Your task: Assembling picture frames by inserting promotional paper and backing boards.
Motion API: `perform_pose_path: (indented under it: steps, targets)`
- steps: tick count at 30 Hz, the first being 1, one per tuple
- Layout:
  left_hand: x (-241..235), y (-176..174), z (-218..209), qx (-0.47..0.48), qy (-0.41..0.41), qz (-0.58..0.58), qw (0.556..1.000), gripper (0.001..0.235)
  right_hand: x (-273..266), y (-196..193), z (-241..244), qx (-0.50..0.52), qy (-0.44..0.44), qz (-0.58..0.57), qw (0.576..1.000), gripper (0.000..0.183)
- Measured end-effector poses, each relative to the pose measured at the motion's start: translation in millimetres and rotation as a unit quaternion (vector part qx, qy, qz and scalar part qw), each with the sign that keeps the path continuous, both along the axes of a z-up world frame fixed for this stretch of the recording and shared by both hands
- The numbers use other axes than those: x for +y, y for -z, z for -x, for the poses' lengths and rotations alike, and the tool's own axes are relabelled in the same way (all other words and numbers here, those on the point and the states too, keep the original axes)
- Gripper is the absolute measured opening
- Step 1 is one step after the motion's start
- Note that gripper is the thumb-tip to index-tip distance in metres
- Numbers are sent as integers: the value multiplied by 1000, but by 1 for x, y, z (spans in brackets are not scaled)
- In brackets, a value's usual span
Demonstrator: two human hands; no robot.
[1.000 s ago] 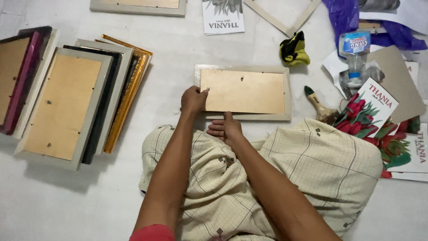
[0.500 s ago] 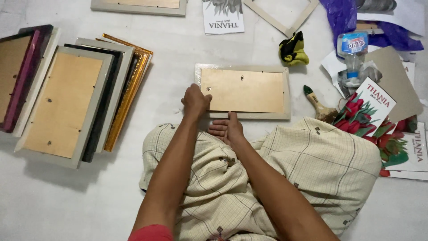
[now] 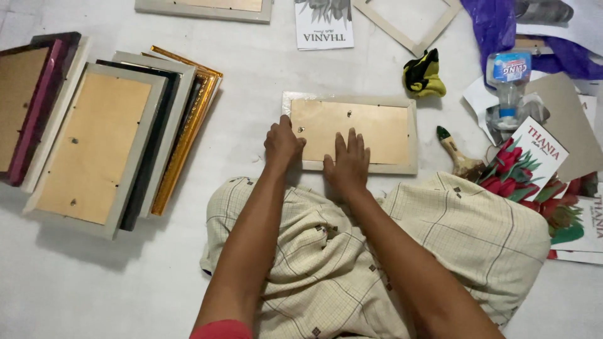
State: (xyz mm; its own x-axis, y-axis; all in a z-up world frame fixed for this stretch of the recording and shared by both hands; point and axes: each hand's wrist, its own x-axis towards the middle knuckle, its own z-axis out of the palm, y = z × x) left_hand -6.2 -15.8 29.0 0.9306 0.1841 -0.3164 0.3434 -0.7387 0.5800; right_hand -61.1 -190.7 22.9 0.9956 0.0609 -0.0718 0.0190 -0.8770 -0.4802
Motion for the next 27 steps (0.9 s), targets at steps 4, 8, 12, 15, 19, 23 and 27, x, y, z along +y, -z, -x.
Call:
perform_pose_path:
  steps: [4, 8, 12, 15, 19, 23, 27]
  targets:
    - [-4, -1, 0, -4, -36, 11, 999, 38, -8, -21, -15, 89, -59, 74, 992, 64]
    - [-7, 1, -8, 7, 9, -19, 1000, 54, -27, -13, -53, 53, -112, 112, 986, 41]
    - [-6, 10, -10, 21, 39, -39, 998, 54, -18, -35, -72, 42, -159, 154, 974, 73]
    - [-4, 17, -13, 9, 55, -43, 998, 53, -11, -28, -81, 24, -198, 179, 963, 80]
    - [-1, 20, -17, 16, 53, -37, 998, 42, -2, -20, -90, 40, -238, 196, 950, 85]
    - [-2, 16, -18, 18, 52, -22, 998, 33, 4, -7, -103, 78, -238, 169, 953, 103]
    - [-8, 0, -15, 18, 53, -41, 998, 44, 12, -9, -106, 99, -237, 200, 945, 109]
